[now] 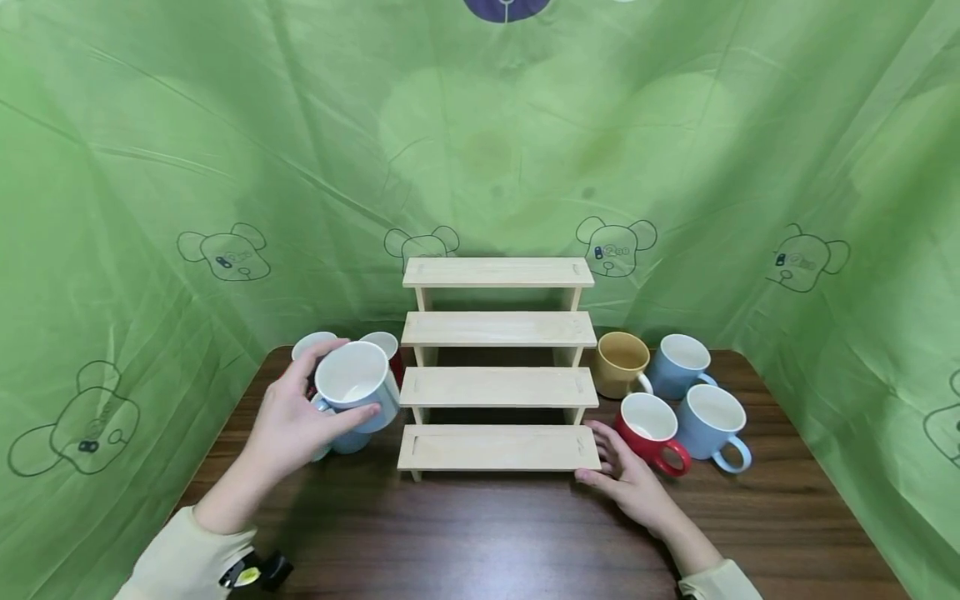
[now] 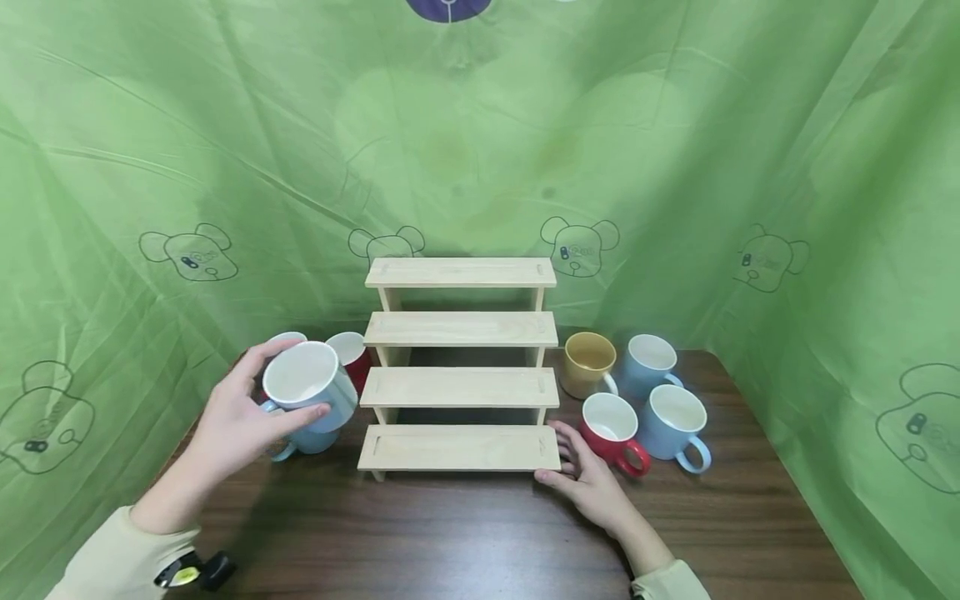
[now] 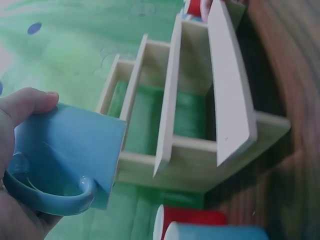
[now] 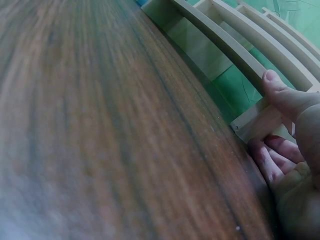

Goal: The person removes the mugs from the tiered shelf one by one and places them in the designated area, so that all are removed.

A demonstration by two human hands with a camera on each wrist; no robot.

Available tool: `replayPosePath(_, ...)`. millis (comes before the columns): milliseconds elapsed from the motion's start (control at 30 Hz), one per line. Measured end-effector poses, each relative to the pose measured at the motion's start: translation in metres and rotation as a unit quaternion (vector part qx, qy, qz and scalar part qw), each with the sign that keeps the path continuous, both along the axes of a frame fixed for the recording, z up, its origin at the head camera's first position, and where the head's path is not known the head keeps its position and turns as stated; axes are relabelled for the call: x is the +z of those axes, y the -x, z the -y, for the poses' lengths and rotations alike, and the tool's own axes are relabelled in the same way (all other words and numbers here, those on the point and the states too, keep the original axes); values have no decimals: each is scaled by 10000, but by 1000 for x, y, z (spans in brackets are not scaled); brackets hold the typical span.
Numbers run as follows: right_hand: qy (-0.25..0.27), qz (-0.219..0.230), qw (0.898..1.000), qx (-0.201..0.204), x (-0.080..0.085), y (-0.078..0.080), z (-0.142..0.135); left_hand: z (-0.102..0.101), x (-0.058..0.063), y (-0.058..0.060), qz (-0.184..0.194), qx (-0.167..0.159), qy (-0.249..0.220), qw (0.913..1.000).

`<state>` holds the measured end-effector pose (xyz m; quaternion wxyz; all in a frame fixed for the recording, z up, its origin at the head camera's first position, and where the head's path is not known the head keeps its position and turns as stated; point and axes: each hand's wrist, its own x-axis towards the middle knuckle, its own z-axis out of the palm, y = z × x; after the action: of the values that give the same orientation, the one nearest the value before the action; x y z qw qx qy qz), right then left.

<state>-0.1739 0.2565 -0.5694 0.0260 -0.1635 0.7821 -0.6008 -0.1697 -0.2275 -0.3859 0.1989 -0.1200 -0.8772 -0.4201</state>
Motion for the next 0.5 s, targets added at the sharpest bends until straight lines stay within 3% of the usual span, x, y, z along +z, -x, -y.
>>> replayPosePath(200, 39, 13, 10000, 17, -1, 0, 1, 25, 7, -3, -5, 411, -143, 9991)
replayPosePath(500, 46, -32, 10000, 15, -3, 0, 0, 70, -1, -5, -100, 1339, 39, 9909)
